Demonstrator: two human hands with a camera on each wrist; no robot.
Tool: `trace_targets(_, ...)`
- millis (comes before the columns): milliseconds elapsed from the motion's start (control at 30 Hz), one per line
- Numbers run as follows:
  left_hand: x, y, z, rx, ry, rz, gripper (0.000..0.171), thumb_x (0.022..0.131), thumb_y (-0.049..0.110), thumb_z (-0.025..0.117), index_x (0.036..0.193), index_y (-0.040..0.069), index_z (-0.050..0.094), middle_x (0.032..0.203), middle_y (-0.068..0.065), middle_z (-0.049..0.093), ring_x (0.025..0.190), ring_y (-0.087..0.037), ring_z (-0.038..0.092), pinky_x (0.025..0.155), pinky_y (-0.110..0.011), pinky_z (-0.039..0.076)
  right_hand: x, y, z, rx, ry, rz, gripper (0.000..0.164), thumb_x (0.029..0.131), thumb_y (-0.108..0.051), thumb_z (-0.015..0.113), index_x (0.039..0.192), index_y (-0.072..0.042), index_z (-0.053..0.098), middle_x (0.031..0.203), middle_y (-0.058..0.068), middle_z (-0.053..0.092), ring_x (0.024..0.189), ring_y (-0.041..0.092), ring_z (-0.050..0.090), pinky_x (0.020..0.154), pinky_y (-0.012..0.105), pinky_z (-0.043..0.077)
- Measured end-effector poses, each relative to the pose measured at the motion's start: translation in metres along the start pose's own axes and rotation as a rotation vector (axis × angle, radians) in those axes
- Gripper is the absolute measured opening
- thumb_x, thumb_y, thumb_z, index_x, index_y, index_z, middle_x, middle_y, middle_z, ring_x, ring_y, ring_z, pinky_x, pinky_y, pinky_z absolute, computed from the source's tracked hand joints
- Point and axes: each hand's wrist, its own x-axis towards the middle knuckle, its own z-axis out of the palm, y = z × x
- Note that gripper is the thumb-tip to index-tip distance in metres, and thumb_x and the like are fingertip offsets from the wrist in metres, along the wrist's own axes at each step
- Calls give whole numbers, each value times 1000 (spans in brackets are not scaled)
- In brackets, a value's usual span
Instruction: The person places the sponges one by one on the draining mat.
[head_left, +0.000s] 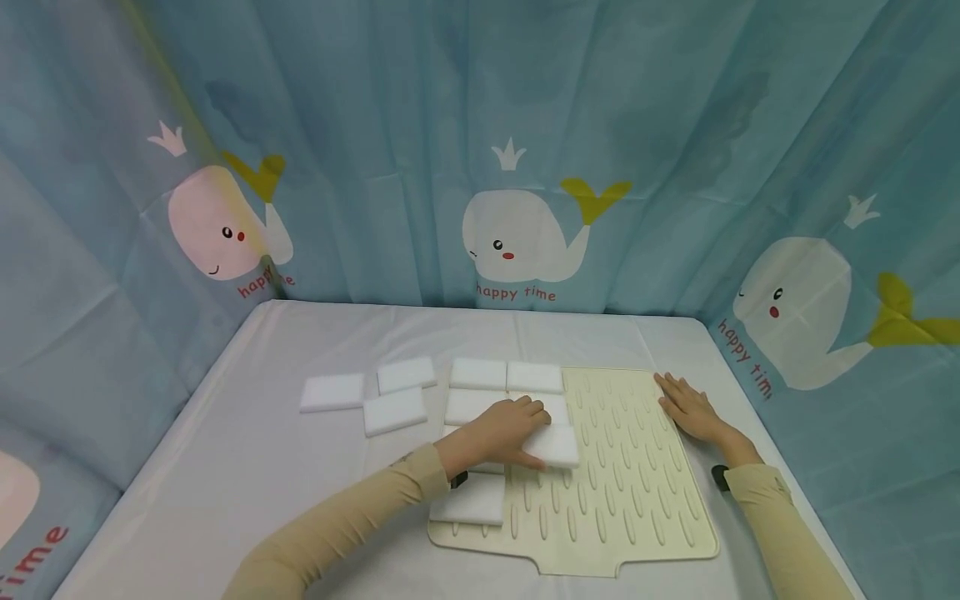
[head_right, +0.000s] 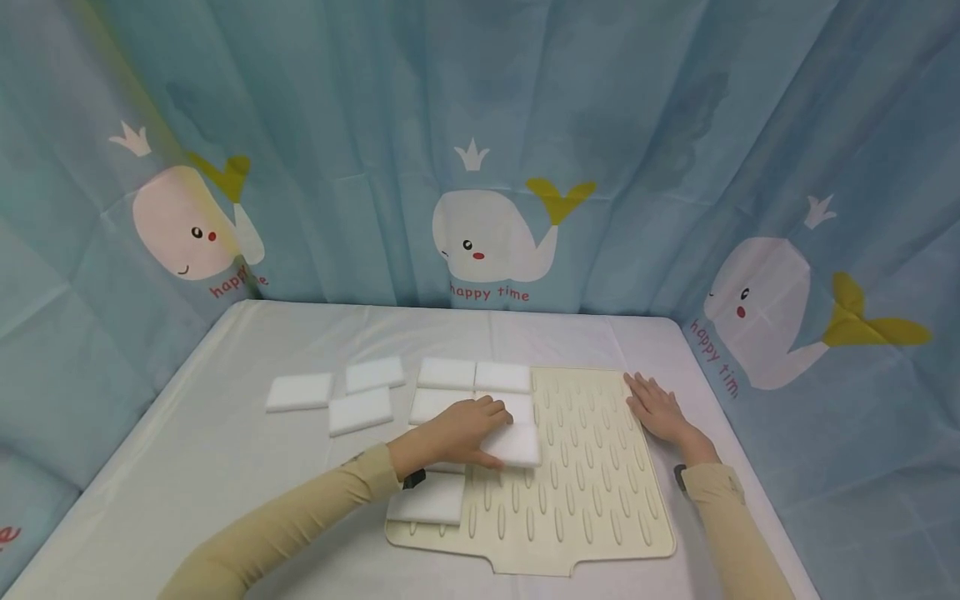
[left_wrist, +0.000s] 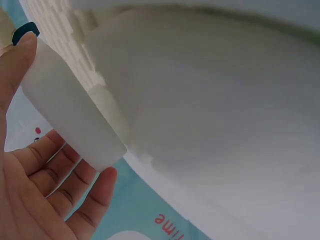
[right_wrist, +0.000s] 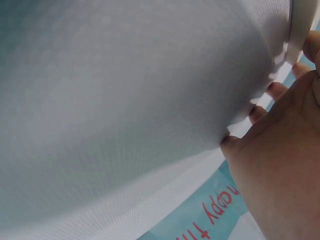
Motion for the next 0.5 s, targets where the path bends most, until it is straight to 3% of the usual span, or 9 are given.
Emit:
trace_targets(233, 4, 4, 13, -10, -47, 1, 77, 73, 70, 57, 126, 15, 49, 115, 4, 53, 94, -10, 50, 69, -23, 46, 0, -1, 1, 3, -1, -5, 54, 100, -27, 37, 146, -1, 21, 147, 32, 14, 132, 57, 6, 96, 74, -1)
trace_targets(500, 3, 4, 13, 6, -63, -10, 76, 72, 70, 58, 125, 17, 47, 114, 4, 52, 94, -10, 49, 67, -23, 43, 2, 5, 2, 0, -7, -4, 56, 101, -30, 35, 147, -3, 20, 148, 31, 12, 132, 56, 4, 96, 74, -2)
